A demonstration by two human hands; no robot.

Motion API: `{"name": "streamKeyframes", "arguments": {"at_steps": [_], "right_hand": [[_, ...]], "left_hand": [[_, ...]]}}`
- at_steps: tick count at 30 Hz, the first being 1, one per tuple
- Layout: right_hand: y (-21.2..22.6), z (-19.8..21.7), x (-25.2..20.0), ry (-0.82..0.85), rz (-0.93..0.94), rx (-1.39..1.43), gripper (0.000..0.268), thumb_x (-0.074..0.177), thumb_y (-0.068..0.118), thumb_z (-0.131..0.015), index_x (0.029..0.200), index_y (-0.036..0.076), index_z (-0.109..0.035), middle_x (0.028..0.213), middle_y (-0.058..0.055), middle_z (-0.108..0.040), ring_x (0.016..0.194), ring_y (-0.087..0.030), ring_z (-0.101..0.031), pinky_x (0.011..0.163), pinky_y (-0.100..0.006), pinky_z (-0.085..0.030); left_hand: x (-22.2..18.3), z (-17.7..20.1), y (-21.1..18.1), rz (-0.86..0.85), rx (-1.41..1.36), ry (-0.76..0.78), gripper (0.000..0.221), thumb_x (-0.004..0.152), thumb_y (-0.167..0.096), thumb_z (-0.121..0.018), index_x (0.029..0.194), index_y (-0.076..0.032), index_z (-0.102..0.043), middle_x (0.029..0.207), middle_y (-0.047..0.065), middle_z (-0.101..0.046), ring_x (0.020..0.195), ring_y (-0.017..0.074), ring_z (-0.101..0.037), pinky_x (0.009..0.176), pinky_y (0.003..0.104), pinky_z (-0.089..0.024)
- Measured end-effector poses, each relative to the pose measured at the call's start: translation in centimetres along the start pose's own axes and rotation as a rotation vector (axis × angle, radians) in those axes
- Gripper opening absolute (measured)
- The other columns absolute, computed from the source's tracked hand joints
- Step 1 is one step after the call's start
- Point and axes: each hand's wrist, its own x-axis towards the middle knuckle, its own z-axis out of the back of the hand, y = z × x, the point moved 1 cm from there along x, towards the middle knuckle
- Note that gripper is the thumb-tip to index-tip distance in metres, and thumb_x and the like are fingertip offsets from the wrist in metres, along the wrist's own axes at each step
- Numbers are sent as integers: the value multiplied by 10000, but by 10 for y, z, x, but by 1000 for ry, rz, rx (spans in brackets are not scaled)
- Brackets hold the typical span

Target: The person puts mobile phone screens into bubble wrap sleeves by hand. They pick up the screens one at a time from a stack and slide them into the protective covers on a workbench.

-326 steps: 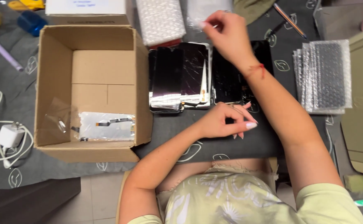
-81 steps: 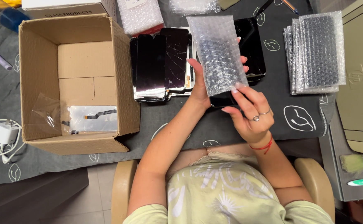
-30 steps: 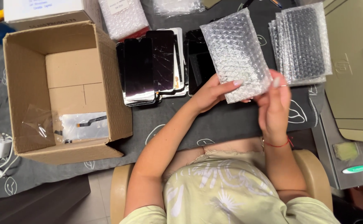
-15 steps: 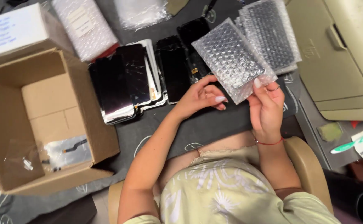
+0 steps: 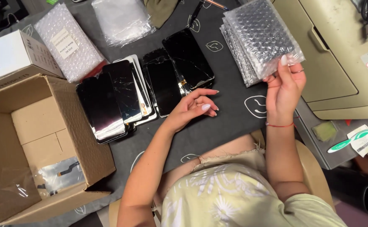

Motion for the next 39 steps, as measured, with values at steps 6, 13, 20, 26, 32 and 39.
{"name": "streamKeyframes", "arguments": {"at_steps": [6, 13, 20, 26, 32, 39], "right_hand": [[15, -21, -8, -95, 16, -122, 192, 961, 195, -775, 984, 43, -661, 788, -49, -660, 596, -79, -596, 429, -225, -515], [6, -13, -17, -225, -23, -170, 439, 976, 191, -822, 972, 182, -383, 610, -100, -568, 395, -101, -408, 341, -247, -218], [27, -55, -65, -32, 263, -254, 226, 1135, 304, -508, 1238, 123, -421, 618, -176, -530, 403, -198, -419, 367, -274, -328], [33, -120, -83, 592, 361, -461, 360, 1202, 204, -317, 1494, -3, -360, 1252, -339, -632, 1181, -468, -659, 1035, -493, -575], [9, -218, -80, 1131, 528, -736, 354, 1153, 21, -399, 1496, -22, -471, 1503, -226, -554, 1495, -327, -446, 1295, -418, -306], [-76, -314, -89, 1459, 907, -936, 410, 1099, 82, -613, 1463, -82, -523, 1525, -240, -522, 1471, -394, -388, 1230, -484, -344]], "left_hand": [[-4, -11, -20, 85, 79, 55, 435, 1022, -233, -623, 1392, -17, -545, 1139, 154, -706, 1038, 236, -719, 1013, 334, -559], [-6, -12, -24, 87, 139, 124, 411, 1052, -296, -589, 1378, -46, -595, 1274, 161, -718, 1206, 153, -661, 1021, 259, -487], [-5, -14, -23, 51, 162, 167, 315, 1064, -288, -571, 1181, -21, -690, 1141, 173, -754, 1223, 211, -672, 1108, 324, -492], [-5, -26, -32, 117, 173, 256, 424, 1023, -328, -590, 863, 24, -765, 816, 175, -768, 853, 204, -759, 888, 271, -584], [-6, -30, -22, 307, 335, 385, 455, 933, -443, -618, 806, -32, -764, 617, 90, -736, 629, 80, -695, 723, 188, -491], [-4, -29, -22, 434, 415, 300, 518, 779, -561, -652, 587, -81, -617, 572, 61, -681, 445, 83, -520, 503, 196, -429]]}}
